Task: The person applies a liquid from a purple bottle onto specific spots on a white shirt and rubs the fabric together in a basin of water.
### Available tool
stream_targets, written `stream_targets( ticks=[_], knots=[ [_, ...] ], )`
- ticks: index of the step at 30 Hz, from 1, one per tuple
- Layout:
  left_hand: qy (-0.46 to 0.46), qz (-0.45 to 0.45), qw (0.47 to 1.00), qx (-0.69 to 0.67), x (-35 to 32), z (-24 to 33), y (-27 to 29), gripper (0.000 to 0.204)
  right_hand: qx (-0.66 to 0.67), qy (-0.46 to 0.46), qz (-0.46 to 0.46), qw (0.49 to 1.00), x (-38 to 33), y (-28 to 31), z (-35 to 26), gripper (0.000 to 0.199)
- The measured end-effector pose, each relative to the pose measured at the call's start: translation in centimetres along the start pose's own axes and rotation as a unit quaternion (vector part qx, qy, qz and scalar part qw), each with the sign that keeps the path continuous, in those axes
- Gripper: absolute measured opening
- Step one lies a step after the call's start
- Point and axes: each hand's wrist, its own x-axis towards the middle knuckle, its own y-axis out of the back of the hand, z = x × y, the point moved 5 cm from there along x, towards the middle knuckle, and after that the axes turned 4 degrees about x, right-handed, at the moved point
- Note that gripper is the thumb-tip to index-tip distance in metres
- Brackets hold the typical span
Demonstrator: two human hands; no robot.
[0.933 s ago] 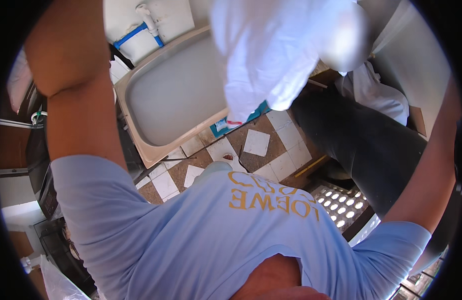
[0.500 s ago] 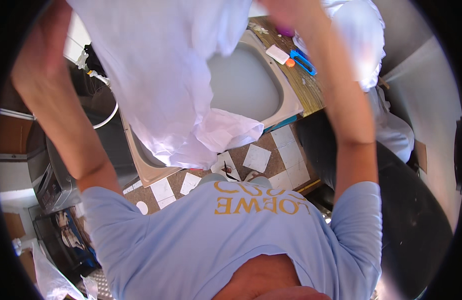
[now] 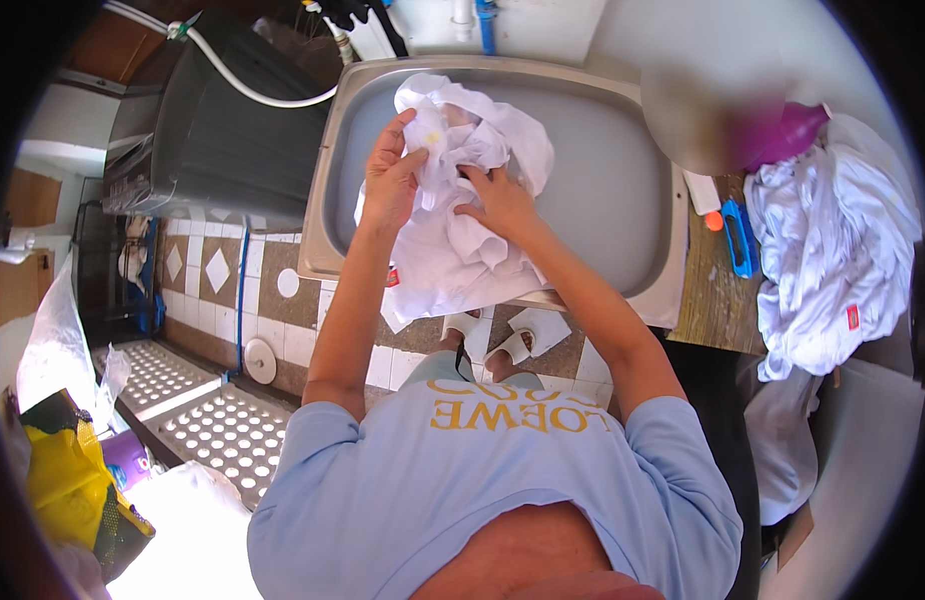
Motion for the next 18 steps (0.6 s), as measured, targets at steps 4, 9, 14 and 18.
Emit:
stream_targets(
  ticks=[4,9,14,18],
  knots=[
    [-0.003,0.032,0.999,-0.006,0.4,-2.4,3.5,0.055,0.054,-0.043,-0.002,0.998,4.3,-5.4,3.5,0.063],
    [0.014,0.041,0.999,-0.031,1.6,-3.1,4.8,0.054,0.103,-0.074,0.063,0.99,7.7,-12.9,8.4,0.056],
    [0.096,0.076,0.986,-0.113,1.3,-3.4,6.1,0.044,-0.024,0.027,-0.068,0.997,5.8,-12.1,5.6,0.054],
    [0.157,0.057,0.971,-0.173,1.1,-3.7,6.1,0.035,-0.01,0.118,-0.149,0.982,7.0,-6.0,2.6,0.053]
  ],
)
